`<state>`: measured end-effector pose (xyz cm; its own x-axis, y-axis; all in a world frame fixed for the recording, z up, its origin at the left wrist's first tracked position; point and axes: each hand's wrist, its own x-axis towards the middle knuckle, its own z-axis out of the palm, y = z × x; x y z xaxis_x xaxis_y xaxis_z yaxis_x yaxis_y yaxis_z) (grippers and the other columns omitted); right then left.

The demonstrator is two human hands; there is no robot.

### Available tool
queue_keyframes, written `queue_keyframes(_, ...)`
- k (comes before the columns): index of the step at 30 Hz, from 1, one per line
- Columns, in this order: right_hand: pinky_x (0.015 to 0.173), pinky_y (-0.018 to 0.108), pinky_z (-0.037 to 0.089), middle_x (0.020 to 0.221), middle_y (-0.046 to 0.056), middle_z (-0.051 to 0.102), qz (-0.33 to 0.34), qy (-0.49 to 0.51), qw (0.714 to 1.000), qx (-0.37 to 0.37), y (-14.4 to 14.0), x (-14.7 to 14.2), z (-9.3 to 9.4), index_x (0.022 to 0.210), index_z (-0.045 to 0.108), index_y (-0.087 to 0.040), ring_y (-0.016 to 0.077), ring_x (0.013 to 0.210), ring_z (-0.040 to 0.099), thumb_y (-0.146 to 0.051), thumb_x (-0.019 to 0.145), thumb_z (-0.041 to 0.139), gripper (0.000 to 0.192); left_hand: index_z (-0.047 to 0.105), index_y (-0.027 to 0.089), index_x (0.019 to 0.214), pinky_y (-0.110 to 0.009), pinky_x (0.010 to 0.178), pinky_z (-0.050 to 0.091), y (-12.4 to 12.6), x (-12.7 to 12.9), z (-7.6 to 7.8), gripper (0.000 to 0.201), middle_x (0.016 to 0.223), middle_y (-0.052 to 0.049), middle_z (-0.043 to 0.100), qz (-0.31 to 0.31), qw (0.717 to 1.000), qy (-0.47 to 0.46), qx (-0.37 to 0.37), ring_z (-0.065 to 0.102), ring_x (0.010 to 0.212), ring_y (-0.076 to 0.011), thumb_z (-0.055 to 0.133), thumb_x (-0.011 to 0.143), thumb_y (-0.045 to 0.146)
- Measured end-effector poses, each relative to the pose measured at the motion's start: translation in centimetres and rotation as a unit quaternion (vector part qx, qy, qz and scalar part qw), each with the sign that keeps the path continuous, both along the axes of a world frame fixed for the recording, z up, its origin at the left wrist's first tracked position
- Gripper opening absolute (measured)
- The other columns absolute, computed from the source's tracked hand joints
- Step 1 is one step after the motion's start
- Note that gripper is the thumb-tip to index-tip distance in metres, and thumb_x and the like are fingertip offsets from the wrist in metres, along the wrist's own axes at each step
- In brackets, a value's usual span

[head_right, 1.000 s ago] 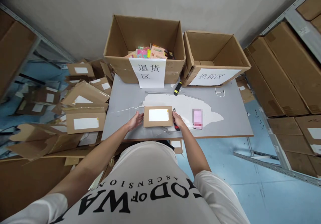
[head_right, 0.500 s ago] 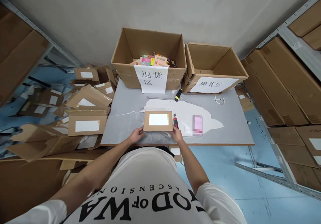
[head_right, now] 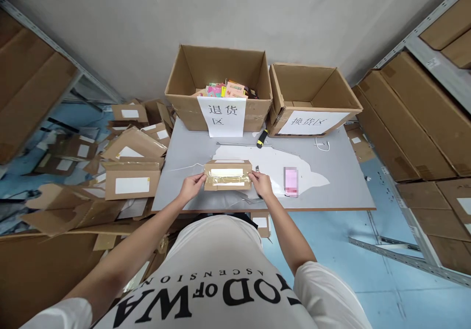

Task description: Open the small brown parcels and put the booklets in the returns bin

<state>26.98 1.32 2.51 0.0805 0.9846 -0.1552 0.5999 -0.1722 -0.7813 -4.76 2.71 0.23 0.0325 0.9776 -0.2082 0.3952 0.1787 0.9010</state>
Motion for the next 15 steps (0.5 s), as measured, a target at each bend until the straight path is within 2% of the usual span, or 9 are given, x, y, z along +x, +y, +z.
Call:
queue_keyframes(3,0.081,0.033,0.048,0.092,0.005,0.075,-0.014,-0.013,1.0,-0.013,0.4,-0.5,0.2,0.095,0.075,-0.02,0.0258,0.09,0.067,-0.054,0.084,0.049,0.044,0.069,0.015,0.11,-0.042,0.095,0.048,0.7,0.3,-0.2,0.05,0.111,-0.009,0.069,0.03,0.998,-0.034,-0.031,0.063,0.106,-0.0304,0.06,0.078,0.052)
queue_keyframes(7,0.072,0.031,0.048,0.073,0.005,0.073,-0.029,-0.053,0.997,-0.041,0.2,-1.1,-0.7,0.086,0.076,-0.021,0.0241,0.075,0.067,-0.057,0.085,0.045,0.048,0.066,0.011,0.113,-0.044,0.096,0.048,0.5,0.7,-1.5,0.059,0.113,-0.012,0.068,0.042,0.987,-0.124,-0.089,0.063,0.108,-0.0312,0.07,0.069,0.05)
queue_keyframes(11,0.072,0.031,0.047,0.075,0.006,0.073,-0.053,-0.055,0.996,-0.052,0.0,-1.3,-2.0,0.087,0.075,-0.023,0.0241,0.076,0.066,-0.056,0.085,0.046,0.044,0.064,0.012,0.116,-0.046,0.103,0.044,0.0,1.0,-2.3,0.07,0.122,-0.013,0.063,0.032,0.976,-0.183,-0.117,0.057,0.117,-0.032,0.078,0.059,0.05)
queue_keyframes(15,0.078,0.032,0.048,0.083,0.007,0.074,-0.081,-0.021,0.995,-0.059,-0.1,-1.2,-3.3,0.087,0.074,-0.021,0.0244,0.082,0.066,-0.061,0.083,0.043,0.051,0.062,0.011,0.119,-0.047,0.107,0.039,-0.2,1.1,-2.5,0.079,0.126,-0.016,0.06,0.042,0.969,-0.209,-0.127,0.053,0.121,-0.0324,0.081,0.054,0.051)
